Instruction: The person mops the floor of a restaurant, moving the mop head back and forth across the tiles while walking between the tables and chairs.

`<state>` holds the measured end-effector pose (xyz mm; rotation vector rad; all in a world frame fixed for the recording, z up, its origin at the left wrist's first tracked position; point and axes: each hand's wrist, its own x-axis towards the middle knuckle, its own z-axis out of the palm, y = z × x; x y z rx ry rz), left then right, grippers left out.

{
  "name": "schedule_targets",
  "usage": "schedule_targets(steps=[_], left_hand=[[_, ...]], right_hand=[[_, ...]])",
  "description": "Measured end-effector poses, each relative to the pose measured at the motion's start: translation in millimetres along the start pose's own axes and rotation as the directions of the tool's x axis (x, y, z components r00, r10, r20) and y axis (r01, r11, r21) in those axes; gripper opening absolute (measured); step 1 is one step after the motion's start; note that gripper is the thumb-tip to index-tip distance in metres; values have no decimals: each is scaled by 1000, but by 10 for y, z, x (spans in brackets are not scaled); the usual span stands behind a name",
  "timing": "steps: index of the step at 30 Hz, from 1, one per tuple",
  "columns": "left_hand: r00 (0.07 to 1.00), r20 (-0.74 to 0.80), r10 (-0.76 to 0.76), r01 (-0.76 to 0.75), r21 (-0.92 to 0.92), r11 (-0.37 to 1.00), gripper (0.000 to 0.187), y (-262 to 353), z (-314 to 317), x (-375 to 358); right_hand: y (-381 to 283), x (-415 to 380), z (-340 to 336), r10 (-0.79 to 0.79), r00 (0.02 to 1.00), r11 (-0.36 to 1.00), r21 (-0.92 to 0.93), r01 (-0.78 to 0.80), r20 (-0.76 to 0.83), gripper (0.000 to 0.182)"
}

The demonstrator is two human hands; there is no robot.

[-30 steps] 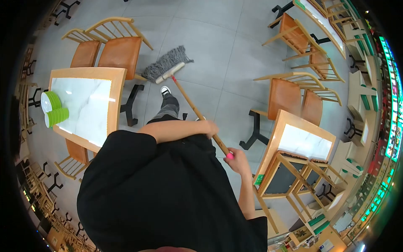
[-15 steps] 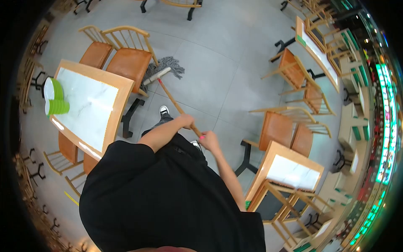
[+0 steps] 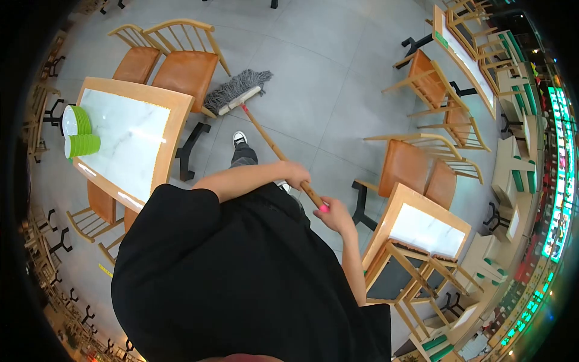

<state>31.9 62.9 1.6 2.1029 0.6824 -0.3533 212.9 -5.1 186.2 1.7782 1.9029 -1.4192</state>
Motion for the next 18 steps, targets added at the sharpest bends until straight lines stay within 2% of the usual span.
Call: schedule_targets(steps=[3,4,6,8,9,12,14,16,18], left_hand=[[998,-55,30,-30,-7,1000,29,381,94,92],[999,-10,49,-49,-22,999,29,386,166,124],[994,73,79,-75,-53,996,29,291,309,165],[985,174,23,-16,-44,999,29,209,356,167],[976,217,-3,12,-38,999,29,175,348,179],[997,-41,-73,77,122,989,20,-226,539,124],[935,-117,-334,346,113,931,19,-557,584,59],[871,-286,-401,444,106,890,18,-789,359,-335],[796,-416,-440,412,-160,897,18,-1045,245,-743]], right_hand=[[125,-190,17,163,987,984,76,-163,8,43],[184,-216,85,217,976,970,109,-217,5,43],[341,-174,264,192,981,972,145,-187,-21,43],[380,-130,417,211,977,960,192,-204,-16,44],[323,-88,414,241,970,942,233,-243,37,45],[423,383,673,186,982,967,176,-182,-6,46],[498,916,886,-41,995,993,108,50,-90,46],[199,1390,966,-92,992,994,46,96,-81,45],[-516,1441,796,45,998,987,153,-50,37,38]])
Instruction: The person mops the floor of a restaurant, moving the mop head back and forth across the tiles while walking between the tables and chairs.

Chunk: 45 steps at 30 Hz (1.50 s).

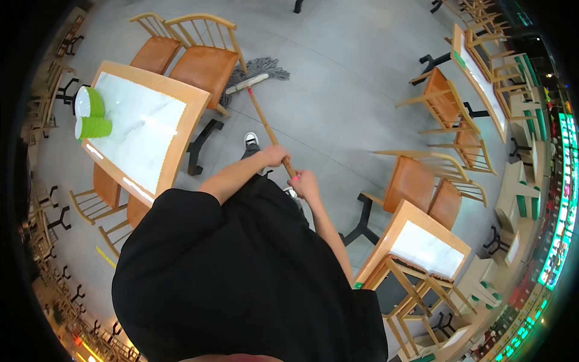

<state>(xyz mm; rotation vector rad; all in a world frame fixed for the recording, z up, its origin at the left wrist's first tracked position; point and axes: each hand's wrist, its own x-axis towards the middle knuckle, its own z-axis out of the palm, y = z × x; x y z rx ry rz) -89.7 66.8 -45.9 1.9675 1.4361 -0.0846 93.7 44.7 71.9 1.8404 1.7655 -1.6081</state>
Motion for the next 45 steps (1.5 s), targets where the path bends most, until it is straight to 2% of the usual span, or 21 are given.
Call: schedule_targets(steps=[3,6,10,14,16,17,20,22,23,25,26,28,31,32,33,36,39,40,42,44,45], left_hand=[[989,-139,47,-59,-86,995,17,-317,-107,-145],[987,-158,-14,14,-3,1000,18,-78,-75,-207],[994,110,-14,4,89,996,22,652,44,-83],[902,411,129,-208,153,966,25,1357,290,-4],[840,517,165,-254,106,961,25,1571,306,-29],[834,511,207,-280,69,958,25,1606,303,-67],[811,499,307,-334,-37,942,27,1515,302,-104],[773,520,363,-360,-112,926,28,1351,420,-42],[760,555,339,-347,-95,933,28,1280,422,-37],[739,604,297,-330,-61,942,28,1158,307,7],[753,595,279,-339,-11,941,25,1016,301,74],[785,575,231,-331,74,941,20,633,491,168],[973,223,50,-75,101,992,22,95,487,166],[994,95,44,-43,-14,999,29,-51,382,109],[999,-32,27,-31,-128,991,37,-107,158,-16],[891,-337,-305,306,-51,951,53,-132,-10,-195],[842,-145,-520,461,-307,833,61,21,-34,-196],[843,-234,-484,418,-280,864,61,118,-13,-174],[846,-388,-366,314,-191,930,62,378,63,-108],[947,-322,-2,37,104,994,51,673,-4,-117],[949,-257,182,-121,236,964,45,807,-18,-59]], right_hand=[[-392,-38,69,-166,986,972,-165,165,7,33],[-203,-108,135,-280,957,939,-226,259,-69,31],[144,-776,-237,-138,988,979,-160,126,-66,44],[625,-1377,-455,-144,984,978,-169,125,-105,46],[566,-1554,-530,85,995,995,-56,-87,-47,45],[540,-1600,-559,189,982,982,-6,-189,-8,45],[968,-1493,-316,69,992,997,-17,-71,-106,43],[757,-1464,-348,161,984,987,40,-158,-77,41],[647,-1460,-321,210,976,976,72,-205,-65,40],[681,-1280,-121,121,987,989,97,-111,-104,40],[735,-1086,-17,67,990,994,93,-56,-122,40],[894,-562,296,-45,978,996,-89,27,-203,42],[611,37,334,-133,982,985,-123,116,-134,46],[510,211,306,-125,989,990,-81,119,-78,48],[429,338,297,-116,993,993,-36,115,-25,49],[-27,120,-24,-49,997,997,59,45,62,51],[-113,-214,-310,-15,998,969,245,-2,66,58],[-109,-398,-379,-3,999,947,322,-11,42,58],[18,-845,-539,-10,999,952,306,20,-35,59],[266,-1439,-633,30,992,943,333,12,-121,57],[361,-1766,-639,46,986,935,354,13,-158,56]])
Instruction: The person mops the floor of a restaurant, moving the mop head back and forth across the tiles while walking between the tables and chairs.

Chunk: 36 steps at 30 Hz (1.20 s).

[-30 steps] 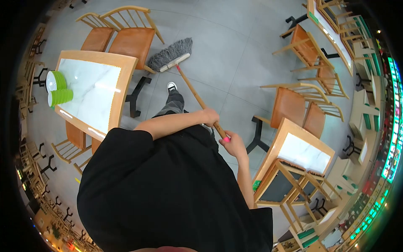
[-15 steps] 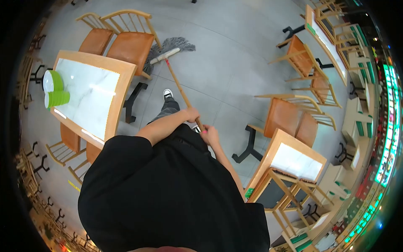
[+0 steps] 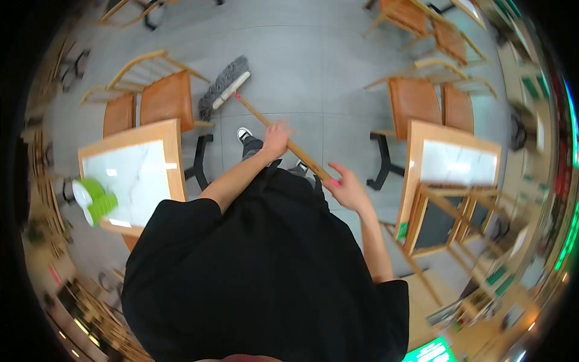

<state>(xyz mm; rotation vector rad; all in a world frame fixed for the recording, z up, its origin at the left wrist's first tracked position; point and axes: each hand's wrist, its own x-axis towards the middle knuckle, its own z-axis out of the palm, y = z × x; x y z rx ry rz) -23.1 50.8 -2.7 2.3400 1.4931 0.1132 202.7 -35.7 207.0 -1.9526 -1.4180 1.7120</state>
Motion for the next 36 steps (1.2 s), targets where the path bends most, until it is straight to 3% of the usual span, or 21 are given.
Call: schedule_targets(steps=[1,2,3,5,7,8,10,11,14,17,18,21,24,27,28,32,36], left_hand=[[951,169,261,-253,-68,965,40,126,64,112],[807,316,498,-464,-181,867,34,309,153,204],[590,419,691,-615,-321,720,29,534,257,250],[425,298,855,-777,-364,513,23,1081,443,167],[345,434,832,-742,-417,525,21,1560,812,47],[297,495,816,-724,-441,531,20,1707,977,-45],[189,574,797,-634,-548,545,17,1895,1144,-148],[142,607,782,-578,-590,563,16,1964,1203,-203],[33,691,722,-629,-547,552,13,2077,967,-299],[-32,739,673,-584,-560,587,14,2040,1153,-375],[-1,732,682,-594,-549,588,14,2050,1192,-406],[113,712,693,-618,-496,610,16,2092,1281,-459],[208,707,676,-624,-437,648,19,2129,1317,-301],[362,685,632,-598,-349,721,21,2089,1197,-46],[447,612,652,-563,-374,737,20,2002,1181,38],[586,543,602,-456,-393,799,14,1698,1002,419],[668,468,579,-383,-451,806,15,1277,677,726]], right_hand=[[128,-291,-91,31,998,999,8,-31,-52,55],[262,-610,-152,71,993,997,16,-70,-97,55],[360,-931,-186,110,982,994,30,-107,-154,55],[518,-1421,-211,252,940,966,121,-230,-231,56],[639,-1789,-173,452,855,880,281,-382,-253,57],[618,-1911,-114,550,775,832,278,-479,-312,53],[1017,-2076,290,311,735,905,-47,-422,-602,47],[1146,-2176,460,150,708,880,-233,-413,-690,44],[901,-2172,817,490,556,844,207,-495,-671,33],[1175,-2185,1097,226,473,937,57,-345,-852,23],[1239,-2165,1085,103,340,956,-1,-294,-935,12],[1372,-2130,1005,2,183,972,-41,-230,-983,10],[1425,-1980,782,36,202,981,-4,-194,-979,8],[1491,-1721,507,-8,209,995,-28,-92,-978,5],[1427,-1604,418,-21,218,998,-34,-56,-976,4],[1098,-1153,143,-90,292,993,-64,96,-952,3],[613,-817,52,-218,340,958,-135,253,-915,4]])
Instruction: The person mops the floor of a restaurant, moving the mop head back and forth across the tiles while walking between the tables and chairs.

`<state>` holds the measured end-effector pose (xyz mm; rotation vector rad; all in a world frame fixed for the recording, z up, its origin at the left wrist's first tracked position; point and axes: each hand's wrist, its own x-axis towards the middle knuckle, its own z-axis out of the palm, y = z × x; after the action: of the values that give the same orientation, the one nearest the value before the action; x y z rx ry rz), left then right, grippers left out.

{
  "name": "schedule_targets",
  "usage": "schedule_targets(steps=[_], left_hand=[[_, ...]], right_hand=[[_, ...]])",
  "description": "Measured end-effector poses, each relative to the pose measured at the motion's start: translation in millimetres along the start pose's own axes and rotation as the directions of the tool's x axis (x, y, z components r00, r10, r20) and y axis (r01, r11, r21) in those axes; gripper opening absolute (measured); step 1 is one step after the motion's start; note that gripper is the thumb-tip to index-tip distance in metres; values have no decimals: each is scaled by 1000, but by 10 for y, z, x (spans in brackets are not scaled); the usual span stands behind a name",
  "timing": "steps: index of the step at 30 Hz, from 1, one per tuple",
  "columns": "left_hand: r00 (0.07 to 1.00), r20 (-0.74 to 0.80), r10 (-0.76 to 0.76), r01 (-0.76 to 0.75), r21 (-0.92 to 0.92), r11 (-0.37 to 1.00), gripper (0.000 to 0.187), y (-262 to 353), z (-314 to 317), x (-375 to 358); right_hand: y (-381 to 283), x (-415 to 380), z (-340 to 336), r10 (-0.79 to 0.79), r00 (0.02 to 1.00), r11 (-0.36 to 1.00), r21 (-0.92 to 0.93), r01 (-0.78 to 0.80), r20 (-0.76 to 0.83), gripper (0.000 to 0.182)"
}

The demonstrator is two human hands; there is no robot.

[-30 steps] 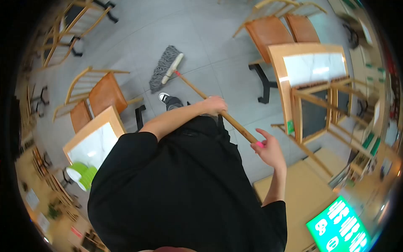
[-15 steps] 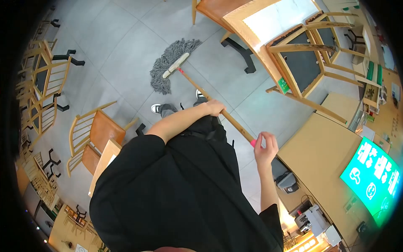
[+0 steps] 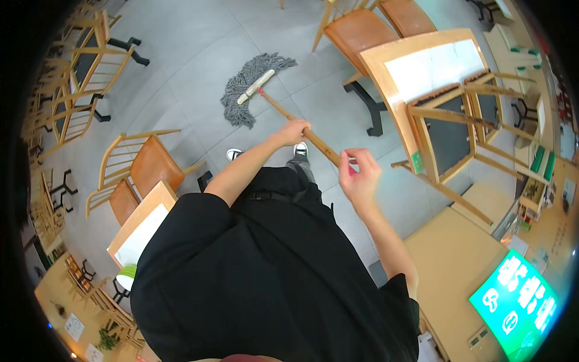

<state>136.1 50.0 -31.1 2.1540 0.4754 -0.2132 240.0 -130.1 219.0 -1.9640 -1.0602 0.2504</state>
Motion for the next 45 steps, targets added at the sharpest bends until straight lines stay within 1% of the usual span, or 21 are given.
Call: schedule_targets(steps=[2,5,6,8,10,13,14,16,20,22,25,28,29,31,32,34,35,38,41,43,45], left_hand=[[996,-86,-21,17,-37,999,16,-121,-135,-65],[993,-75,-87,97,155,983,15,-95,-309,-231],[993,-54,-101,109,171,979,16,-127,-268,-274],[992,1,-127,124,198,972,18,-249,59,-375],[992,87,-90,70,207,976,20,-325,355,-478],[984,157,-86,55,193,980,23,-322,450,-504],[981,169,-97,65,189,980,24,-322,436,-525],[992,75,-105,93,147,985,22,-388,390,-537],[996,-44,-77,83,152,985,17,-550,305,-593],[989,-64,-131,138,121,983,15,-554,157,-661],[978,-107,-177,188,101,977,13,-610,-19,-741],[970,-160,-180,198,104,975,12,-821,-71,-693],[967,-178,-180,200,100,975,11,-919,-39,-639],[953,-268,-139,163,73,984,12,-1024,-142,-601],[941,-317,-116,144,66,987,13,-1082,-226,-588],[880,-467,-92,63,-77,995,14,-1064,-437,-623],[840,-535,-84,11,-137,991,14,-1032,-548,-648],[719,-694,-43,-89,-153,984,17,-934,-769,-718],[668,-724,171,-168,77,983,17,-291,-1157,-1018],[616,-721,318,-360,101,927,16,230,-1241,-1146],[691,-620,371,-485,-18,874,17,514,-1035,-1199]], right_hand=[[-219,92,149,-38,999,998,40,38,11,4],[-400,26,308,5,994,999,52,-11,111,4],[-439,-45,334,-36,991,999,21,34,128,5],[-257,-349,338,-78,963,996,-12,84,259,5],[-61,-676,335,-214,933,974,-11,227,290,6],[24,-981,366,-112,953,993,65,97,281,7],[22,-968,398,-112,962,993,73,96,250,7],[-5,-905,497,-107,979,991,100,91,171,8],[-71,-797,697,-148,980,983,131,131,134,8],[-123,-757,851,-211,971,969,155,192,112,7],[-252,-715,1009,-121,983,979,181,95,137,8],[-329,-596,1168,-186,977,972,164,167,104,8],[-367,-531,1197,-190,974,974,146,172,120,7],[-509,-352,1244,-197,968,978,105,181,159,7],[-564,-242,1314,-213,969,973,119,198,127,6],[-686,-8,1436,-242,969,961,150,232,54,6],[-757,111,1484,-247,967,959,158,235,59,6],[-956,372,1550,-262,962,952,184,245,75,7],[-1038,480,1572,-286,952,941,221,257,108,8],[-1001,454,1540,-298,944,938,229,262,142,7],[-849,336,1517,-349,930,922,220,318,117,5]])
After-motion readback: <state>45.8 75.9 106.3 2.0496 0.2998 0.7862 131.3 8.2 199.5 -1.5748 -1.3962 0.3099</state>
